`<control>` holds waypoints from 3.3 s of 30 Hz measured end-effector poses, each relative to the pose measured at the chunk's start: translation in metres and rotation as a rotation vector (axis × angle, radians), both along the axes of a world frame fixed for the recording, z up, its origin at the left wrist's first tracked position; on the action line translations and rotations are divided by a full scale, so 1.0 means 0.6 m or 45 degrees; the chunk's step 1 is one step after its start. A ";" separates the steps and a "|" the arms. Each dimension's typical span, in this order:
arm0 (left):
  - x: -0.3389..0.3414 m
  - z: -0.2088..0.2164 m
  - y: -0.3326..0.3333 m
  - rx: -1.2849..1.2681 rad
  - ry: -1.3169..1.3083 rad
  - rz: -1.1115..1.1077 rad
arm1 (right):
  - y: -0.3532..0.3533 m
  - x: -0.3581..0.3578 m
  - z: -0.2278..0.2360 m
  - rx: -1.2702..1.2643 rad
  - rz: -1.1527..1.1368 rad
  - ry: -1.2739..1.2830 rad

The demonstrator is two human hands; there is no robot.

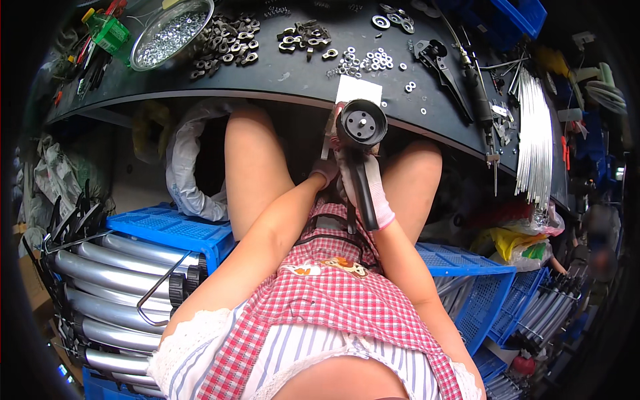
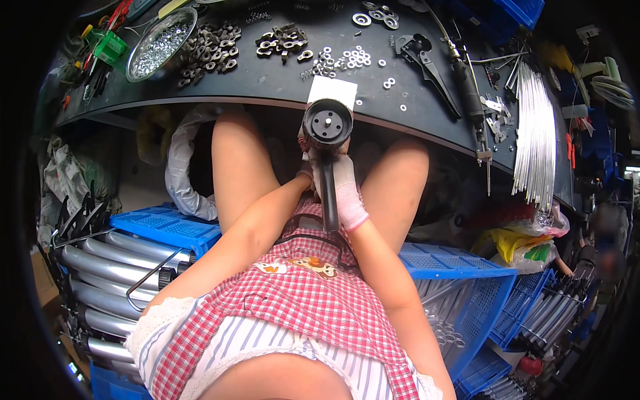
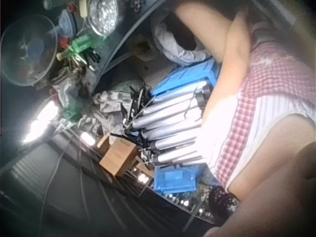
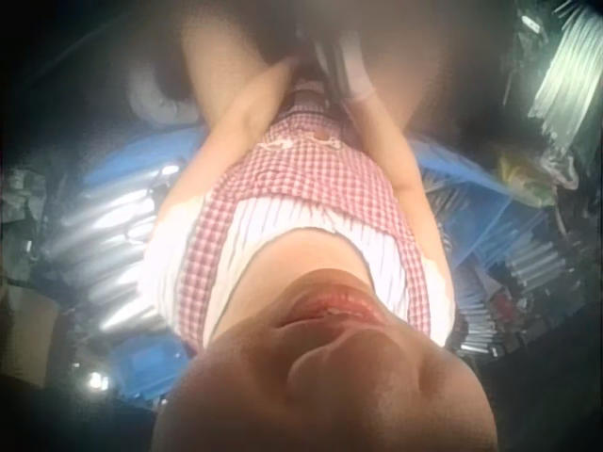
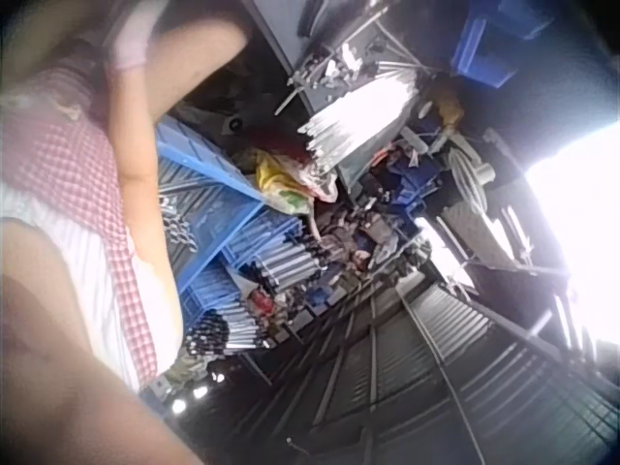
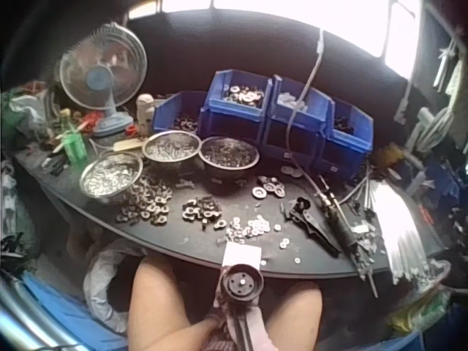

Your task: Assembling various mechanical components including tubes, washers, and metal brackets using hand tools and pneumatic equipment.

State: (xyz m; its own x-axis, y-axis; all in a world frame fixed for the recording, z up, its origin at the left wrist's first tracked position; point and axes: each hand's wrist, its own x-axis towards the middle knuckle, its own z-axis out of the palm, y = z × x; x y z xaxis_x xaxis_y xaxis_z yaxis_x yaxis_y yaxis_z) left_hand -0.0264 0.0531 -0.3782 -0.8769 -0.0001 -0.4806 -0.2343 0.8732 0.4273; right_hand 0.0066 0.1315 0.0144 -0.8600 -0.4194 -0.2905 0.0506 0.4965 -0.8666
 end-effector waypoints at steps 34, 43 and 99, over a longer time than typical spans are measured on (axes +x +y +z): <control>0.099 0.707 -0.080 0.945 1.350 0.599 | 0.032 -0.235 0.086 0.507 -0.024 1.190; 0.038 0.730 -0.035 0.530 1.636 0.134 | 0.029 -0.255 0.084 0.046 0.016 1.042; 0.037 0.721 -0.038 0.559 1.763 0.148 | 0.065 -0.139 0.209 -0.335 0.630 0.965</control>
State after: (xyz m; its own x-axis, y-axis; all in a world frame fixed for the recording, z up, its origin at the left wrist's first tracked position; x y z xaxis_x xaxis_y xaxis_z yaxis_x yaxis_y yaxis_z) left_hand -0.0041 0.0306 0.0544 -0.6342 -0.1809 0.7517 0.5191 0.6210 0.5873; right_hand -0.0767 0.1704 0.1397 -0.4876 -0.7601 0.4296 -0.7369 0.0944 -0.6694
